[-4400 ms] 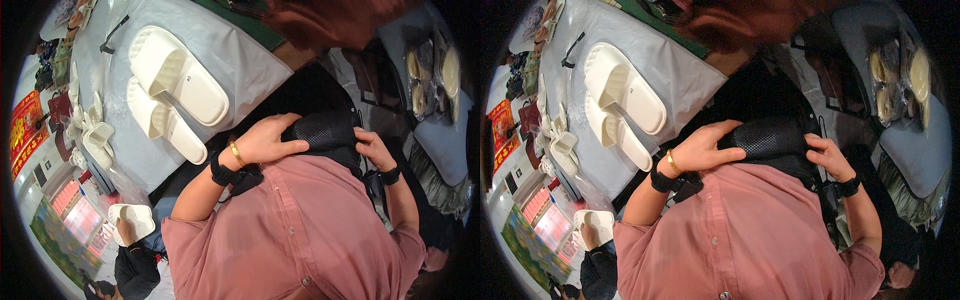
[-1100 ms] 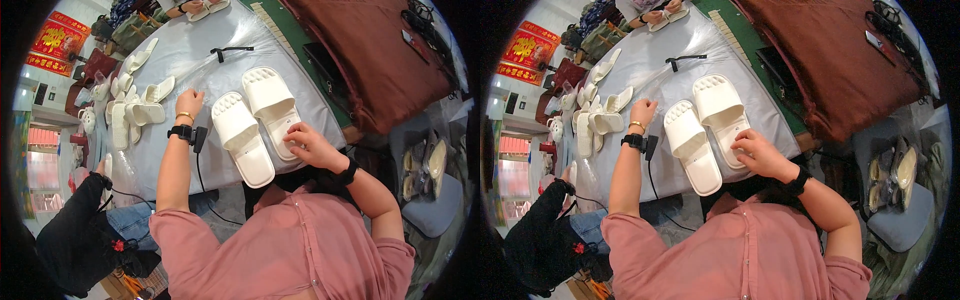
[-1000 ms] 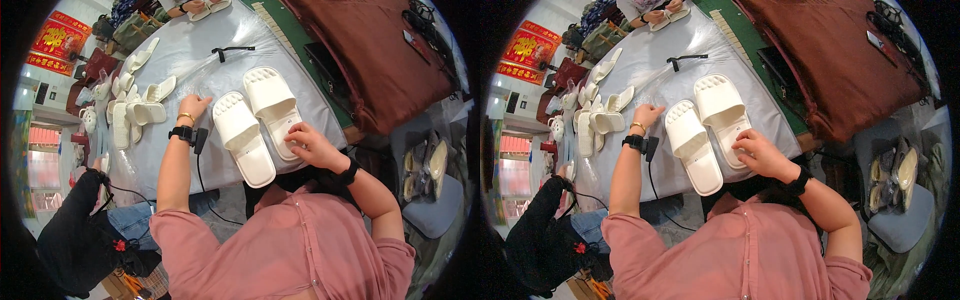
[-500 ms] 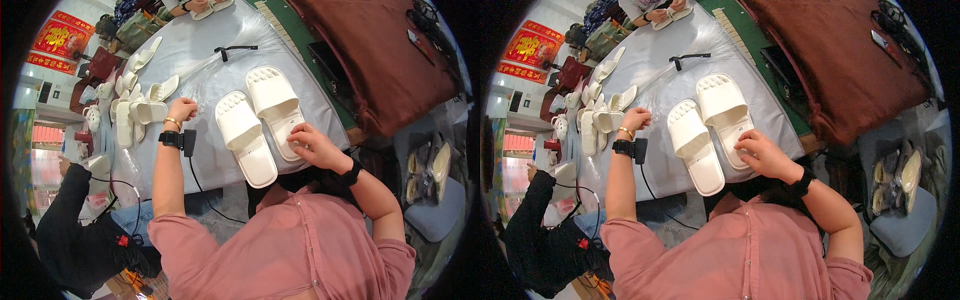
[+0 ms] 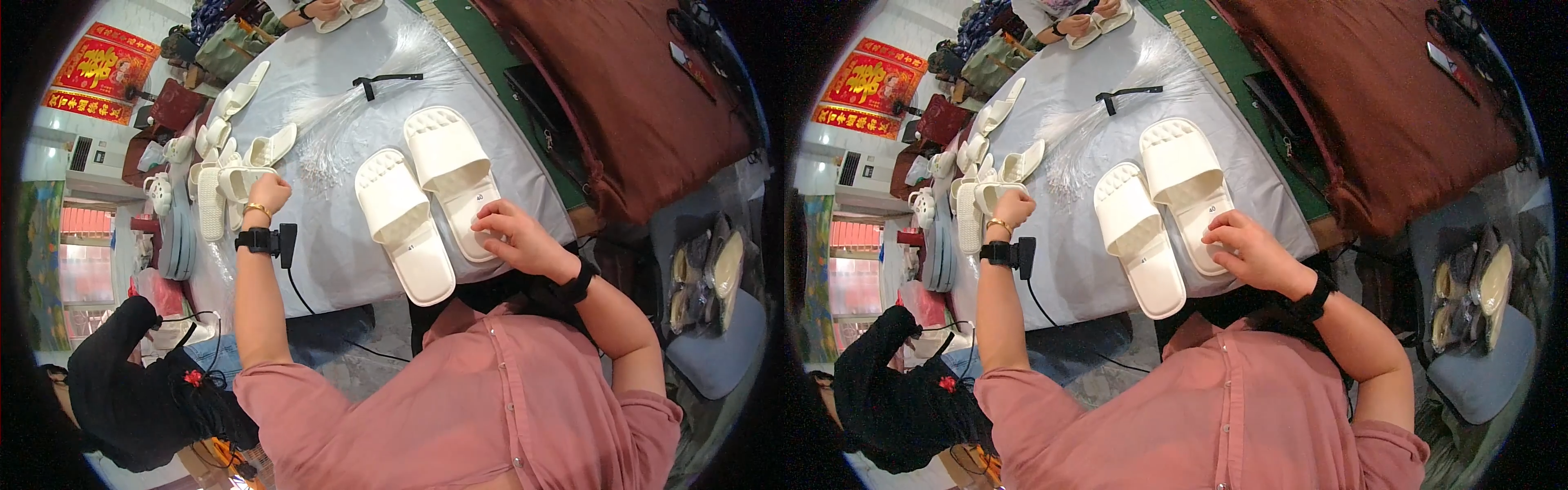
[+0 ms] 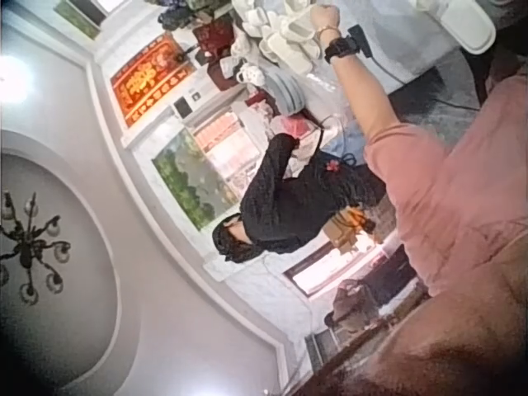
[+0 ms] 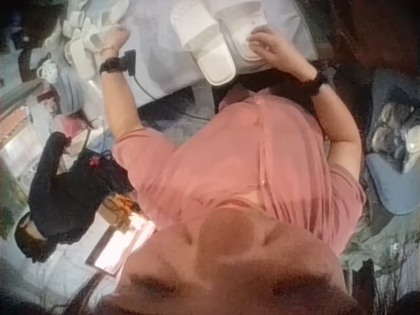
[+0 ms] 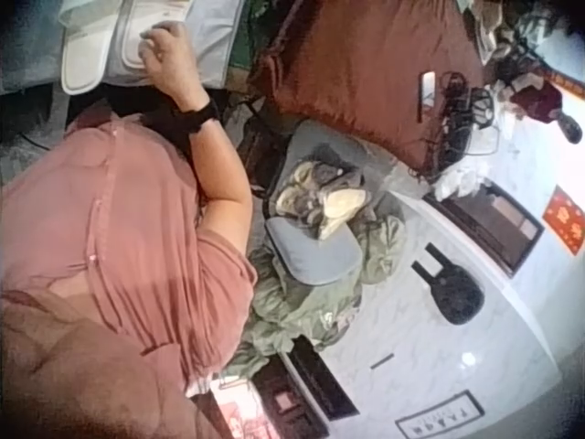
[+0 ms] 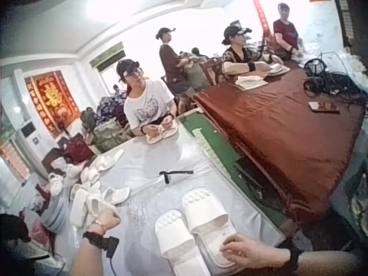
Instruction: Inspecting and pairing white slippers at a manufacturing table.
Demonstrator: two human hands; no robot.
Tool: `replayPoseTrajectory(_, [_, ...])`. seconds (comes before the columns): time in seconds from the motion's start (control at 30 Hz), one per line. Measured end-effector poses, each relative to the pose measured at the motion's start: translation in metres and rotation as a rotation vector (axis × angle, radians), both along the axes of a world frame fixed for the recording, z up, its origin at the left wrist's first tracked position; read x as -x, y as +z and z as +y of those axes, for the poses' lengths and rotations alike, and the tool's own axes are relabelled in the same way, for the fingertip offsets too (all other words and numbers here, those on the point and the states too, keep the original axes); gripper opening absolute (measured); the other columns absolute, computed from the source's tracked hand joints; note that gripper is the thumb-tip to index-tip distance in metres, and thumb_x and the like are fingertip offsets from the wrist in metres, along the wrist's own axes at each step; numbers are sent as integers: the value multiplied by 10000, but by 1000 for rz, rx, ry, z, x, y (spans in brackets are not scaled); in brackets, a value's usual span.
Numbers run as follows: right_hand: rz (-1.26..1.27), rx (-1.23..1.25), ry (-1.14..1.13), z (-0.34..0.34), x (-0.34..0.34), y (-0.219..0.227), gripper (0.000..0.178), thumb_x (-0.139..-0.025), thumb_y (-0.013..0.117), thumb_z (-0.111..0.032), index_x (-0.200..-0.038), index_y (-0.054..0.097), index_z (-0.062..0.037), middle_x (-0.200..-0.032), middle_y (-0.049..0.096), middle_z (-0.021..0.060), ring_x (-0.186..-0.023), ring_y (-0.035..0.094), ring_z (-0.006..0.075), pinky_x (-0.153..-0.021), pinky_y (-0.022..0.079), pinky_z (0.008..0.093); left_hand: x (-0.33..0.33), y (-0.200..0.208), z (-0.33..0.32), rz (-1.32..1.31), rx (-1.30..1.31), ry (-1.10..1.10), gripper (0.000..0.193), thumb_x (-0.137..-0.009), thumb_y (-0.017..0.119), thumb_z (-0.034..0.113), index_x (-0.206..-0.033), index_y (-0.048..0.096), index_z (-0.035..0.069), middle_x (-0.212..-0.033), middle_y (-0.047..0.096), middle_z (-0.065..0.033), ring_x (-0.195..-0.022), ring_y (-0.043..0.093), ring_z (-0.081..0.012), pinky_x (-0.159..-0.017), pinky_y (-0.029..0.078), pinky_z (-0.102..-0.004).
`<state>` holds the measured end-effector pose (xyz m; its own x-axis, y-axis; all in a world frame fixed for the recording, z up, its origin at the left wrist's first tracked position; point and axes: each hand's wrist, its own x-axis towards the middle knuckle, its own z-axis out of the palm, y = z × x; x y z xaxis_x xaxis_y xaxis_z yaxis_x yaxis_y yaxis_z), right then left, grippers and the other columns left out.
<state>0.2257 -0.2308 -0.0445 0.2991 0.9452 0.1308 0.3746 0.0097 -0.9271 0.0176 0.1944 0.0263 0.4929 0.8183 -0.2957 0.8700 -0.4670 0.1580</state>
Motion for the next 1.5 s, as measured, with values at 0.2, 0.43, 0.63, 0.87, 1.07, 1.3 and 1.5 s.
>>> replayPoseTrajectory(0.2, [11,-14,3,0,0,-2,233,-782,636,-23,-1015,627,-19,-1116,534,132,-1060,531,304,-914,441,345,34,25,8,306,-397,-6,301,-786,558,209,-957,696,4,-975,653,-249,-945,632,-402,-840,500,-441])
replayPoseTrajectory(0.43, [-44,-50,10,-2,-2,-6,221,-790,633,-29,-1011,630,-20,-1100,544,125,-1060,533,295,-891,454,341,89,52,15,351,-531,388,350,-799,523,244,-1011,690,21,-1058,649,-230,-1010,626,-379,-850,503,-443])
replayPoseTrajectory(0.63, [74,29,-4,0,-3,3,215,-804,599,-5,-1016,629,-17,-1093,548,121,-962,576,236,-802,481,306,108,72,-7,342,-614,422,358,-798,521,254,-1016,676,17,-1023,659,-215,-969,640,-372,-794,513,-457])
replayPoseTrajectory(0.87, [51,-317,-98,27,18,75,452,-801,561,57,-1240,521,-47,-1257,495,134,-821,601,213,-724,508,285,45,108,-167,-378,-274,-458,91,-786,577,72,-845,579,2,-761,593,-147,-674,593,-304,-630,475,-369])
replayPoseTrajectory(1.07, [31,-273,266,41,55,92,324,-842,612,-92,-1159,566,-45,-1069,602,165,-831,604,337,-735,504,376,-1,107,-253,-413,-253,-1028,133,-722,608,45,-845,559,43,-780,541,-98,-719,551,-275,-632,448,-374])
replayPoseTrajectory(1.3, [-304,54,130,13,33,58,166,-877,564,-183,-807,581,-34,-785,622,158,-762,610,350,-650,480,428,10,69,-225,-441,-222,-972,139,-740,613,50,-873,573,42,-798,554,-99,-716,553,-283,-625,449,-379])
replayPoseTrajectory(1.5, [-507,185,18,-1,38,47,238,-857,546,-216,-694,572,-43,-636,599,160,-625,609,367,-570,487,457,11,17,-207,-544,-62,-746,119,-800,616,46,-915,604,20,-830,598,-128,-766,592,-298,-679,474,-370])
